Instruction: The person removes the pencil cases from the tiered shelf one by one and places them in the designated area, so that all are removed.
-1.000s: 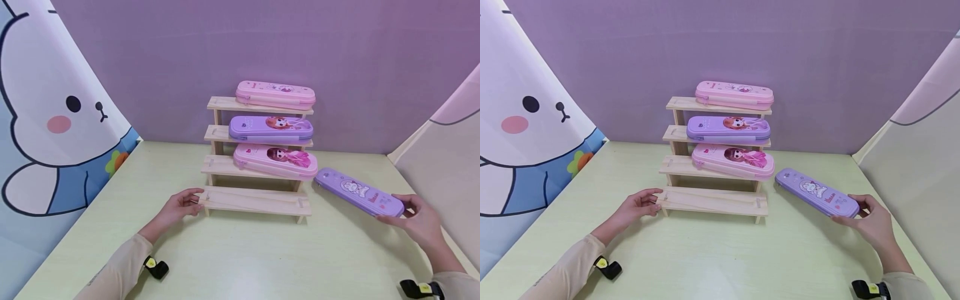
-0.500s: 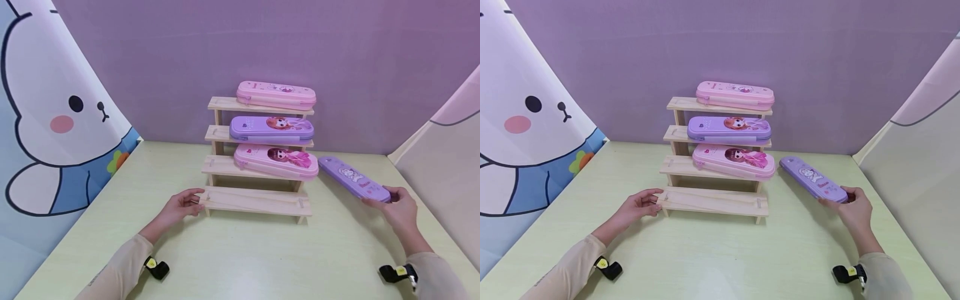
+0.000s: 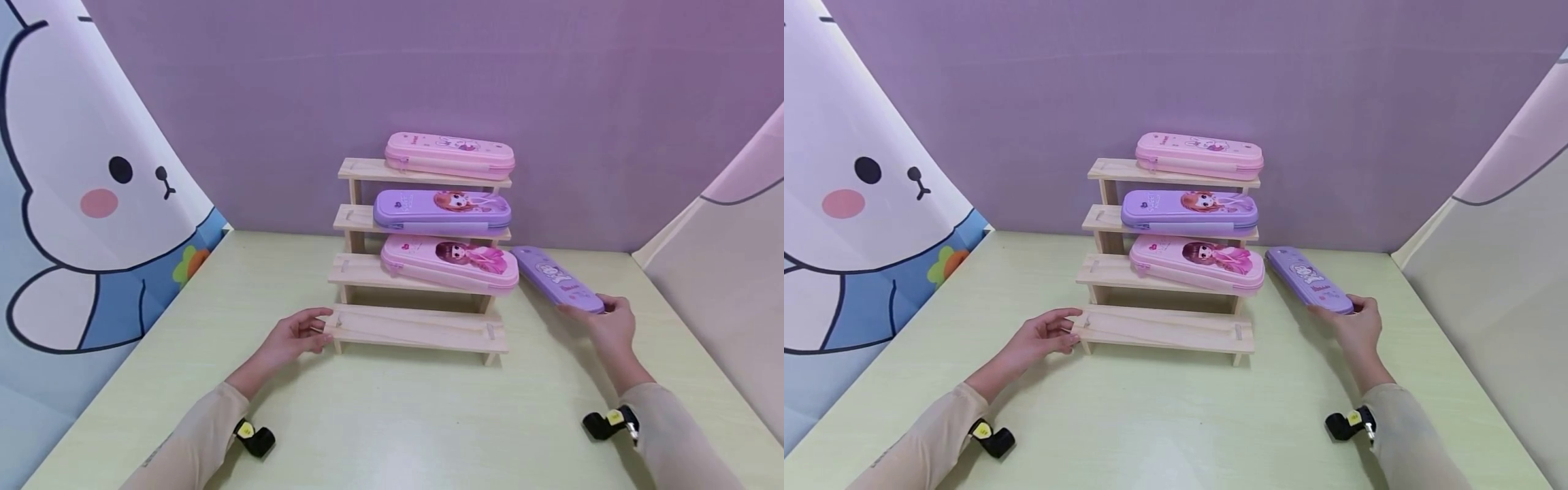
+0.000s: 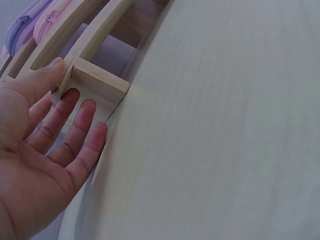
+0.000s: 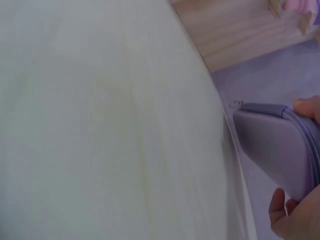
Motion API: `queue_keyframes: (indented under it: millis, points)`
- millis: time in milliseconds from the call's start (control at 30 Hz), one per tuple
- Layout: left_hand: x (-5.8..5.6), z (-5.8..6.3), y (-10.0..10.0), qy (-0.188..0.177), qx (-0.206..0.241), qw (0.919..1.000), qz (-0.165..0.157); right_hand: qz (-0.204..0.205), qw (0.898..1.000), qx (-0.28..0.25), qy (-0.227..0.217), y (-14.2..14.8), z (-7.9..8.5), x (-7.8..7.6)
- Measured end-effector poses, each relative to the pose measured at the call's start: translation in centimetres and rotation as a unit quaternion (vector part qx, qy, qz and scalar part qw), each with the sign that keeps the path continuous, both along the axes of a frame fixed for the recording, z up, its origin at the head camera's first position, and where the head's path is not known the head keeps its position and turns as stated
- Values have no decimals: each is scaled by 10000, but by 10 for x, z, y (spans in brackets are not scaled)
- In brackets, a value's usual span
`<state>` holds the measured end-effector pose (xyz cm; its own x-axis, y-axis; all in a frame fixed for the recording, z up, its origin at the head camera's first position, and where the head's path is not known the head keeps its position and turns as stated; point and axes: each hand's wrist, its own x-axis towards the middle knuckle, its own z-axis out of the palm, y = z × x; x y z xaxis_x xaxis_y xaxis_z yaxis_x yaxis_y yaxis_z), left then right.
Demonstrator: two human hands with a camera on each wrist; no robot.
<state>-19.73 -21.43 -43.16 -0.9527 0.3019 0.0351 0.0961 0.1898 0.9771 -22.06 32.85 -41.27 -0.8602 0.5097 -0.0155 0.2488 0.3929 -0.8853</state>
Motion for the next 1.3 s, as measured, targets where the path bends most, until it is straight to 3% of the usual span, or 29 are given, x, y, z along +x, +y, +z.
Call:
queue_keyframes:
  millis: [267, 567, 667, 933, 1300]
  points:
    - [-2, -2, 0, -15, -19, 10000, -15, -193, 9991, -361, 86, -23, -5, -13]
    - [-2, -1, 0, -71, 62, 10000, 8, 8, 9991, -326, 269, -46, -10, -16]
    - [-2, -1, 0, -79, 84, 9999, 9, 184, 9990, -378, 128, -52, -12, -14]
    - [0, -2, 1, -46, 90, 9999, -43, 725, 9960, 280, -432, -60, -15, -6]
    - [1, 0, 1, -51, 6, 10000, 20, 1117, 9890, 812, -521, -61, -21, 0]
